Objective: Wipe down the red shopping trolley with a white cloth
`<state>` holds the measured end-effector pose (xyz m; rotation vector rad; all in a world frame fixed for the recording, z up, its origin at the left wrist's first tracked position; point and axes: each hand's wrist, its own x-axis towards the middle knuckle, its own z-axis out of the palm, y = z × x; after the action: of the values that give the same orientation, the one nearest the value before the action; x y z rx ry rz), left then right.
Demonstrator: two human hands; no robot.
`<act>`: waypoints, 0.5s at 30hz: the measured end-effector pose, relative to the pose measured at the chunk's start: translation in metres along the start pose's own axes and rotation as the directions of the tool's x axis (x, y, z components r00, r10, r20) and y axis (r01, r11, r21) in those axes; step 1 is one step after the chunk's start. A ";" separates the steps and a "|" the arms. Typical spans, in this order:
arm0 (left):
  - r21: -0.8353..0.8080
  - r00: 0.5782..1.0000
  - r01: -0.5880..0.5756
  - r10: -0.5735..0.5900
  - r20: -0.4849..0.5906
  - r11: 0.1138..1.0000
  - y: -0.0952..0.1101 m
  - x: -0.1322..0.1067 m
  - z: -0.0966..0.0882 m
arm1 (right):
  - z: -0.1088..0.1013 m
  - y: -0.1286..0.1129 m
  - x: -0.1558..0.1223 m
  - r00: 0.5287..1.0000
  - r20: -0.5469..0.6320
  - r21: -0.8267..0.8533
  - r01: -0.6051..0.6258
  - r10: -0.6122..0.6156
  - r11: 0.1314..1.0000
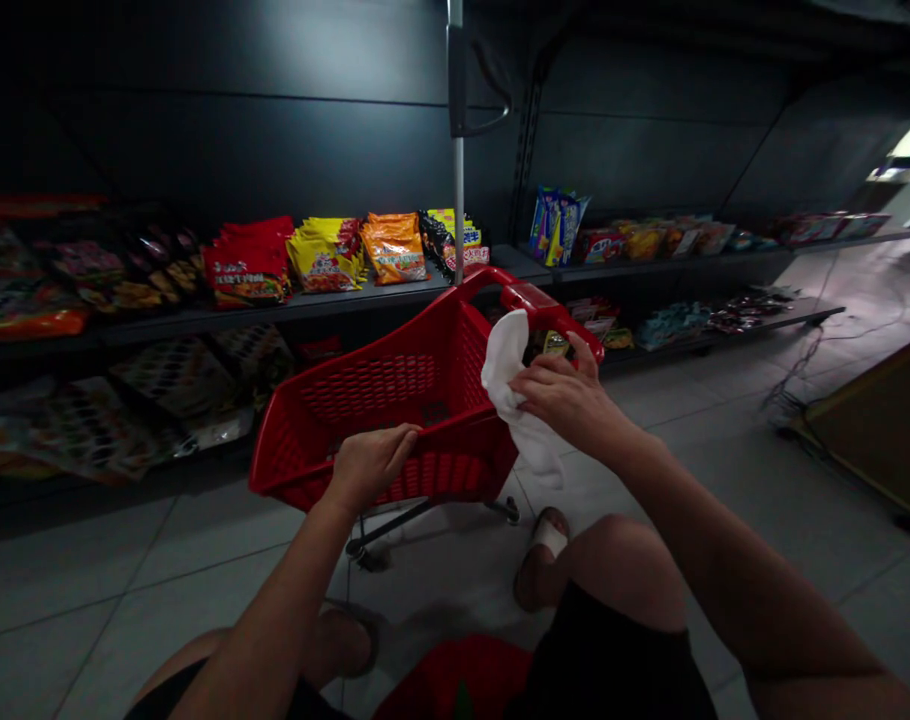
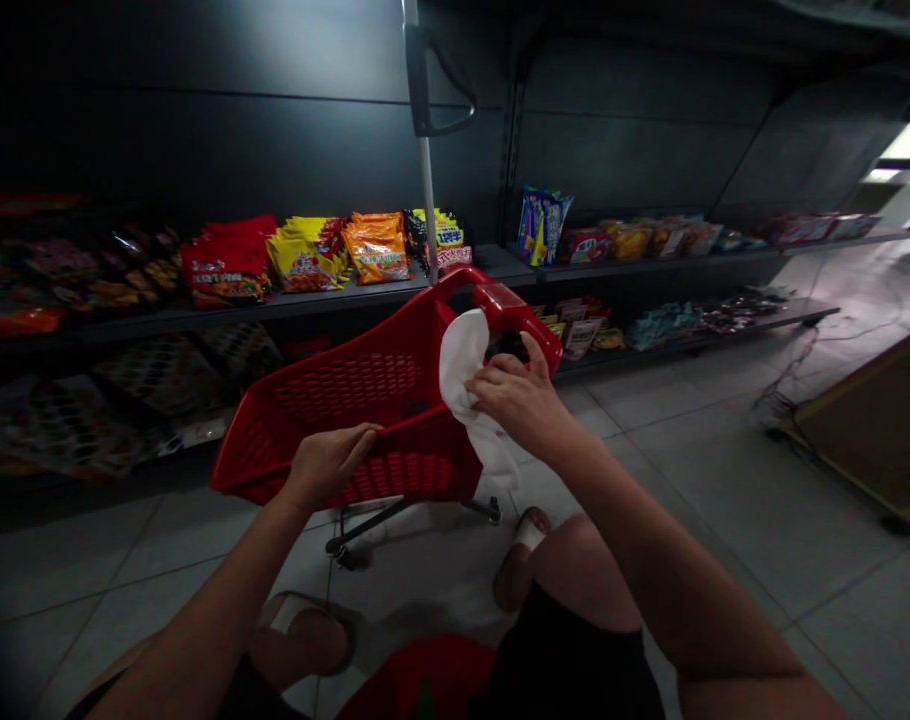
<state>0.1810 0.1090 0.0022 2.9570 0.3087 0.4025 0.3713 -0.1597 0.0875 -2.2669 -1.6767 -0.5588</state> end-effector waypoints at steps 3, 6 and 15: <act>0.006 1.000 -0.012 0.012 0.015 1.000 -0.001 -0.001 -0.002 | -0.006 -0.018 0.001 1.000 0.025 -0.088 -0.001 0.003 0.996; 0.008 1.000 -0.024 0.024 -0.006 1.000 -0.007 -0.002 -0.003 | 0.012 -0.055 0.008 0.994 0.071 -0.099 0.093 -0.086 0.991; -0.055 0.999 -0.043 0.042 -0.018 0.998 -0.060 -0.013 -0.006 | -0.049 -0.070 -0.001 0.990 0.135 -0.158 0.057 -0.036 0.986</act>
<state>0.1565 0.1653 -0.0055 2.9116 0.2327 0.4337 0.2974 -0.1611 0.1291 -2.4316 -1.8111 -0.5873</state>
